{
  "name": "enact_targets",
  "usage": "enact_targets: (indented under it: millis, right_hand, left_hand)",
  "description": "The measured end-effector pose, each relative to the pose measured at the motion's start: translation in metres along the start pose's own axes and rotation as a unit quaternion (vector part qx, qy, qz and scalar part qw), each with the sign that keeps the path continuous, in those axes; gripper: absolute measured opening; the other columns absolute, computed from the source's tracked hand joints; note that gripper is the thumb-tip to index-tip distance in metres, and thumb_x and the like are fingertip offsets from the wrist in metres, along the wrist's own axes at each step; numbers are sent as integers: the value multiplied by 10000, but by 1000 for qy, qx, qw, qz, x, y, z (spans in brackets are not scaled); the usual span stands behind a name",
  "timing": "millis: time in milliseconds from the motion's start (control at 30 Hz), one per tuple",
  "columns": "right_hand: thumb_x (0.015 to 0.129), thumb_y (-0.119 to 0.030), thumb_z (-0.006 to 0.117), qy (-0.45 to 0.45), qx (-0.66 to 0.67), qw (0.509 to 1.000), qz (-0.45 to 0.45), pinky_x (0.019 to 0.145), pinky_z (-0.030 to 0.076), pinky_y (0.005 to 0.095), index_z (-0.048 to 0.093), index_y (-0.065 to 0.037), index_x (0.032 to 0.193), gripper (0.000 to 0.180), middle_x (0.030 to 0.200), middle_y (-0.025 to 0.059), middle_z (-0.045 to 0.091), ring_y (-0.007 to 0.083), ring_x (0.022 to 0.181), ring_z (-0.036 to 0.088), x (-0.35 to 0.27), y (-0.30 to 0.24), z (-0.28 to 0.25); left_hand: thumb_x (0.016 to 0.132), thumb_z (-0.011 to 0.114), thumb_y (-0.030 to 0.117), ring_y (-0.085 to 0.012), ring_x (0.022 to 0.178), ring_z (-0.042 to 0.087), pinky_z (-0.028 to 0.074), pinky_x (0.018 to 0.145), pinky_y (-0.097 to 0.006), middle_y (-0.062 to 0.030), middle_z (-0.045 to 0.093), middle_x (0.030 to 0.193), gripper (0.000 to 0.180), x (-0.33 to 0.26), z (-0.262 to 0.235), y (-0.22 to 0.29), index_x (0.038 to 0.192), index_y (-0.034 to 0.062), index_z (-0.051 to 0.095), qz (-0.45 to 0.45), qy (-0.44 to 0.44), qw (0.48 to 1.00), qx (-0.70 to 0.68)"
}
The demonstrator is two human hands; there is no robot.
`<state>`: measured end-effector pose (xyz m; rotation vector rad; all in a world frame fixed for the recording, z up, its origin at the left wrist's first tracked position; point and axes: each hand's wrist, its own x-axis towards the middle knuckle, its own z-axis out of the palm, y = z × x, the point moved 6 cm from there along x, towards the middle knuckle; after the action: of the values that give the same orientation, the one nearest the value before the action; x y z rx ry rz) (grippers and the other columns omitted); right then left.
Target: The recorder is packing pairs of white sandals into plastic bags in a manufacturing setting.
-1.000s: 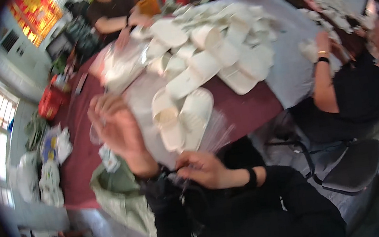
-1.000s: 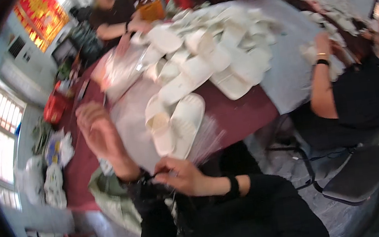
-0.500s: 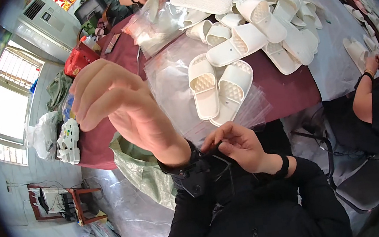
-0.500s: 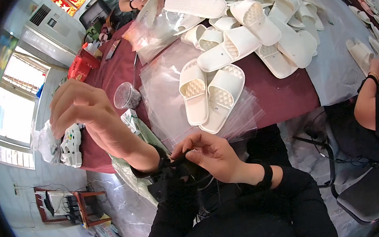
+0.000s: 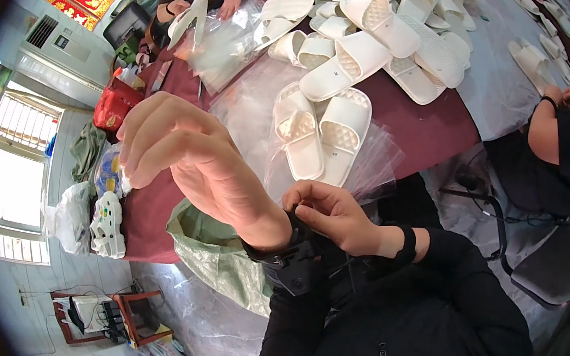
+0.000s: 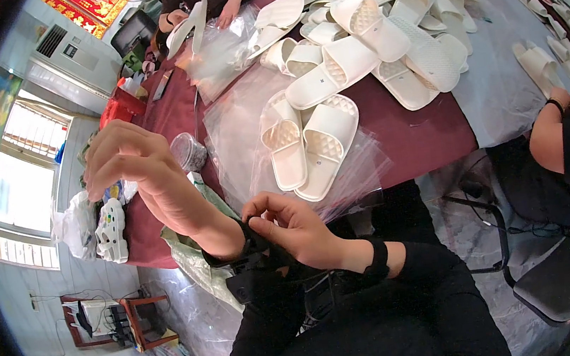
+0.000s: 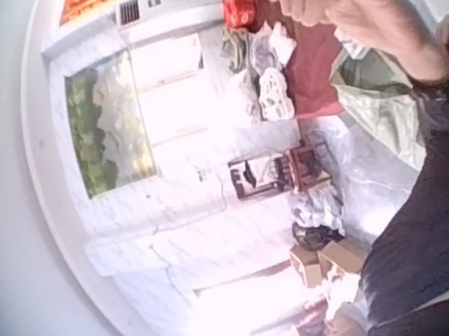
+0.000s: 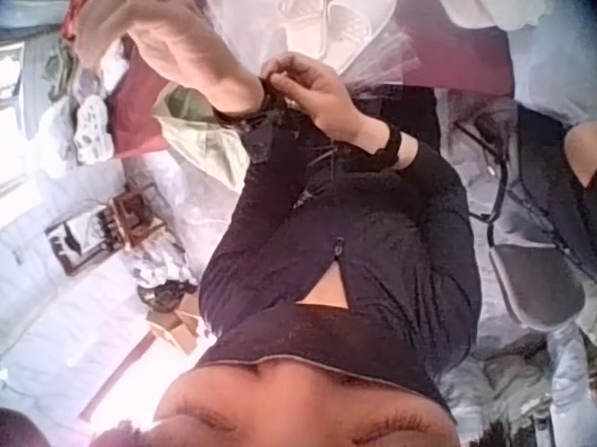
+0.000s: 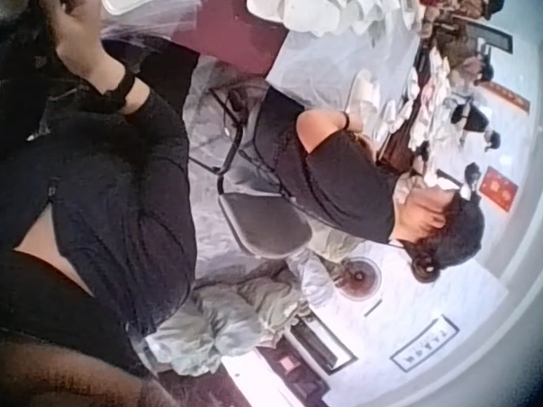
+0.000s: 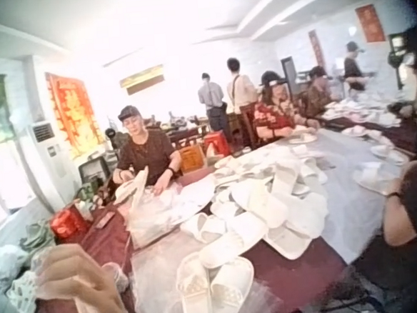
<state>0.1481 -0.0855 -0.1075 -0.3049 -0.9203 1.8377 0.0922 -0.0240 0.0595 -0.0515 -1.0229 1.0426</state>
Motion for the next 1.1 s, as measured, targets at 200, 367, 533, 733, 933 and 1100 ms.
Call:
enact_targets:
  millis: [200,367,533,733,933,1100]
  right_hand:
    - [944,-112,518,21,-13,999,24,884,396,240,515,-10,1062,156,1065,34,530,85,997,498,6,5,-6]
    - [856,-57,594,115,-136,982,-57,789,430,270,552,-28,1057,207,994,45,574,119,890,535,14,1,-22]
    - [642,50,626,-47,-488,821,-292,880,424,355,574,-70,1143,517,1121,130,548,301,1040,521,-5,-38,-2]
    - [626,-42,702,13,-608,727,-320,808,444,388,547,-5,1158,555,1033,125,555,297,921,556,-4,-39,-9]
    - [700,-50,679,16,-578,787,-216,762,465,331,571,5,1077,395,983,123,566,243,858,567,5,-48,-26]
    - [873,-146,551,110,66,975,-180,759,430,291,550,-41,1110,259,966,48,579,162,865,538,34,-130,-78]
  left_hand:
    - [919,386,103,-237,738,540,518,669,-380,-123,532,810,209,0,-7,1,829,-10,538,-4,-3,1000,-11]
    - [906,412,116,-222,778,524,487,722,-336,-114,534,850,174,4,-22,29,884,-5,536,-18,-3,1000,5]
    - [962,385,278,-208,847,511,439,786,-346,-104,545,882,322,0,-59,81,947,-10,528,116,99,988,34]
    - [987,320,411,-199,768,551,443,755,-341,-76,569,831,461,-3,-108,78,895,14,535,66,113,577,806]
    - [977,382,273,-168,769,569,470,752,-333,-82,594,802,324,-3,-130,108,842,27,545,66,227,695,680]
    - [981,325,448,-188,922,590,447,858,-341,-89,634,994,524,-65,-164,91,1073,0,583,-201,307,652,663]
